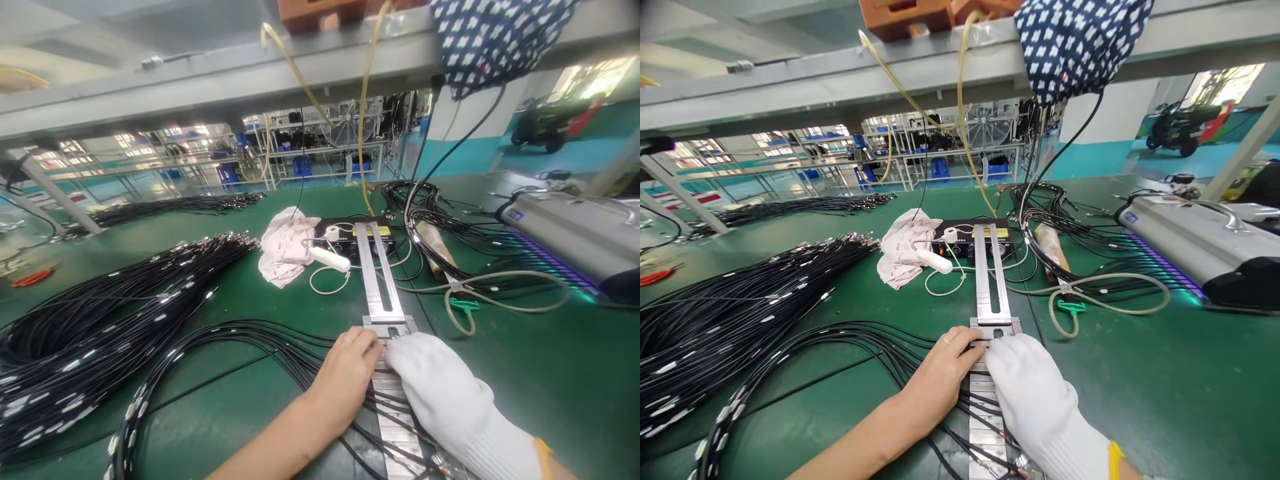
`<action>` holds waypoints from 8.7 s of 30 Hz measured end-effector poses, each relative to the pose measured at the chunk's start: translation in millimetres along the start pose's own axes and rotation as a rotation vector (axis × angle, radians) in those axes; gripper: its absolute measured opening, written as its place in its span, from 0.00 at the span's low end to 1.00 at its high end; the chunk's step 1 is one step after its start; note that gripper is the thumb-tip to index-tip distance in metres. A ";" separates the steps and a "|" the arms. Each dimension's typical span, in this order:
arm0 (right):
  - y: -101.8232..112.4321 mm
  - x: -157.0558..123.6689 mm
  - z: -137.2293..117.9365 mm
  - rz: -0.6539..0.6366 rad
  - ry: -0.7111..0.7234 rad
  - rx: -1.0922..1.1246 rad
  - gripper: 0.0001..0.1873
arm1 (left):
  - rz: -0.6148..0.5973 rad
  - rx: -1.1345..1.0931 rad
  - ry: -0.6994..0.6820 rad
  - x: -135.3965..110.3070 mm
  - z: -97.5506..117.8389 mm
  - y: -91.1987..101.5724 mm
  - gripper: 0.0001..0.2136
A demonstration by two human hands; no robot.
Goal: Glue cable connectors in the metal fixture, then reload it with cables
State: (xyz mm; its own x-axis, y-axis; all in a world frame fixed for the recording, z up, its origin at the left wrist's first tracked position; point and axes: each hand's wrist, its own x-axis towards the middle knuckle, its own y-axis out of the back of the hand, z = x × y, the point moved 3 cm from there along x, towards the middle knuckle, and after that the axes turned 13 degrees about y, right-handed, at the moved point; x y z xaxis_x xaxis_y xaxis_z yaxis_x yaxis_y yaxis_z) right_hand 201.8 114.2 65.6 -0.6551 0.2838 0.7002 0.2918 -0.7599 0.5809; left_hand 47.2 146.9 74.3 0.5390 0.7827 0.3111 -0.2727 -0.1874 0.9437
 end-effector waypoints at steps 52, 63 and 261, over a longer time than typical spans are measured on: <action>3.7 -23.3 76.0 -0.027 -0.958 0.724 0.23 | -0.159 -0.667 0.326 -0.4 -19.4 32.7 0.10; 29.5 -5.3 63.6 -0.283 -0.836 0.803 0.27 | -0.014 -0.654 0.338 -0.1 -13.8 35.1 0.12; 31.0 -6.9 71.2 -0.106 -0.994 0.815 0.25 | 0.090 -0.050 0.064 -12.6 -2.7 14.7 0.12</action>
State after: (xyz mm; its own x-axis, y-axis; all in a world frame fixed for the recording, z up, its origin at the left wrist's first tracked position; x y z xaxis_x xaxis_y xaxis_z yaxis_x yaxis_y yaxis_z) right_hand 265.0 130.3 108.3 -0.0069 0.8992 0.4375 0.8400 -0.2322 0.4905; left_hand 34.2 135.9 83.9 0.4591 0.8004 0.3855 -0.3578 -0.2306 0.9049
